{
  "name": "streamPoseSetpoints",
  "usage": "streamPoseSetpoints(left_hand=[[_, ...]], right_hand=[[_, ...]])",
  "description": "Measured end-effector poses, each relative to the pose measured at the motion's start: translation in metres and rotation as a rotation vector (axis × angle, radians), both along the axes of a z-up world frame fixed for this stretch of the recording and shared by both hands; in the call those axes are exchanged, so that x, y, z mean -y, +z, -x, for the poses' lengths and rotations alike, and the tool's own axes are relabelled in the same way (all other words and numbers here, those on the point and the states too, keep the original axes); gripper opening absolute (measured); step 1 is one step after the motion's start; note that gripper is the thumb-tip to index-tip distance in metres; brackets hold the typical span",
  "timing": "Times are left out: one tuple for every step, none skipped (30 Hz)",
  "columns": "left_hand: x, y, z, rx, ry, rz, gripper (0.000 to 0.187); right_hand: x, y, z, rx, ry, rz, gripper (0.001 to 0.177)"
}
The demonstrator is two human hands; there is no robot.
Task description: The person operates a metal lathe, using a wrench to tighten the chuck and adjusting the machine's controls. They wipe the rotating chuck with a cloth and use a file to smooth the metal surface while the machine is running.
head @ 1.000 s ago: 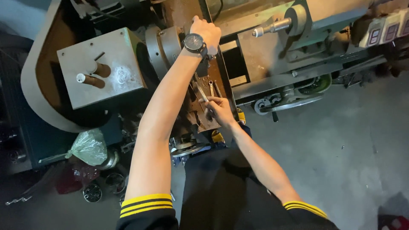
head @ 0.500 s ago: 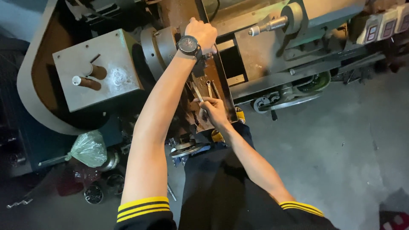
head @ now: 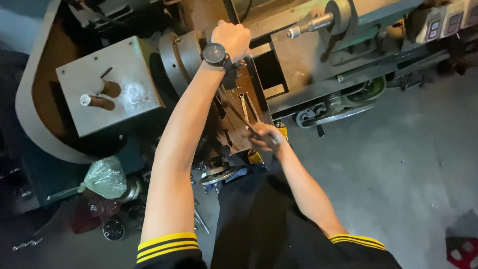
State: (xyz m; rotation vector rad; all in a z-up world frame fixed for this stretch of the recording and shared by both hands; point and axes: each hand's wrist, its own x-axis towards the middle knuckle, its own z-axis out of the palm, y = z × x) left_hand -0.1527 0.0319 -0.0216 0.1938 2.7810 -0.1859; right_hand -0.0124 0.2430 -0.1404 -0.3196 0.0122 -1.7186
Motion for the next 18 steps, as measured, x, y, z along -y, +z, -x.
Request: streamPoseSetpoints(left_hand=[[0.001, -0.002, 0.0, -0.054, -0.001, -0.025, 0.051], [0.002, -0.005, 0.0, -0.108, -0.003, -0.051, 0.049], [0.003, -0.003, 0.0, -0.11, -0.001, -0.059, 0.049], [0.004, -0.002, 0.001, -0.161, -0.006, -0.112, 0.049], [0.003, -0.001, 0.0, -0.211, -0.01, -0.167, 0.05], [0.003, -0.003, -0.002, -0.212, -0.008, -0.176, 0.05], [0.004, -0.001, -0.002, -0.268, -0.002, -0.232, 0.044], [0.005, 0.001, -0.002, -0.324, 0.004, -0.289, 0.039], [0.004, 0.001, -0.003, -0.334, 0.01, -0.286, 0.039], [0.003, 0.001, -0.004, -0.404, 0.039, -0.289, 0.041], [0.005, 0.001, -0.008, -0.473, 0.075, -0.285, 0.043], [0.004, 0.003, -0.007, -0.482, 0.088, -0.275, 0.043], [0.004, 0.004, -0.009, -0.547, 0.126, -0.324, 0.042], [0.004, 0.004, -0.01, -0.614, 0.162, -0.371, 0.041], [0.004, 0.006, -0.011, -0.622, 0.187, -0.354, 0.041], [0.004, 0.008, -0.013, -0.72, 0.176, -0.419, 0.037], [0.005, 0.009, -0.015, -0.82, 0.171, -0.478, 0.034], [-0.002, 0.018, -0.021, -0.83, 0.203, -0.454, 0.034]], right_hand=[[-0.018, -0.006, 0.0, -0.072, 0.029, -0.05, 0.032], [-0.036, -0.012, 0.0, -0.143, 0.058, -0.101, 0.032], [-0.041, 0.013, 0.0, -0.145, 0.06, -0.108, 0.032], [-0.046, 0.037, 0.0, -0.389, -0.015, -0.591, 0.031], [-0.053, 0.061, -0.002, -0.631, -0.092, -1.075, 0.031], [-0.045, 0.066, 0.0, -0.633, -0.089, -1.083, 0.031], [-0.037, 0.071, 0.004, -1.088, 0.008, -1.308, 0.033], [-0.029, 0.078, 0.008, -1.555, 0.12, -1.505, 0.037], [-0.028, 0.07, 0.008, -1.567, 0.117, -1.501, 0.037], [-0.026, 0.062, 0.008, -1.609, 0.007, -1.437, 0.03], [-0.023, 0.054, 0.008, -1.649, -0.098, -1.359, 0.025], [-0.024, 0.049, 0.007, -1.662, -0.098, -1.342, 0.025], [-0.024, 0.043, 0.007, -1.736, -0.143, -1.294, 0.033], [-0.025, 0.036, 0.007, -1.807, -0.189, -1.243, 0.052], [-0.023, 0.038, 0.01, -1.823, -0.181, -1.209, 0.052], [-0.022, 0.039, 0.013, -1.791, -0.099, -1.276, 0.056], [-0.021, 0.041, 0.016, -1.762, -0.01, -1.334, 0.061], [-0.032, 0.035, 0.02, -1.786, 0.004, -1.293, 0.061]])
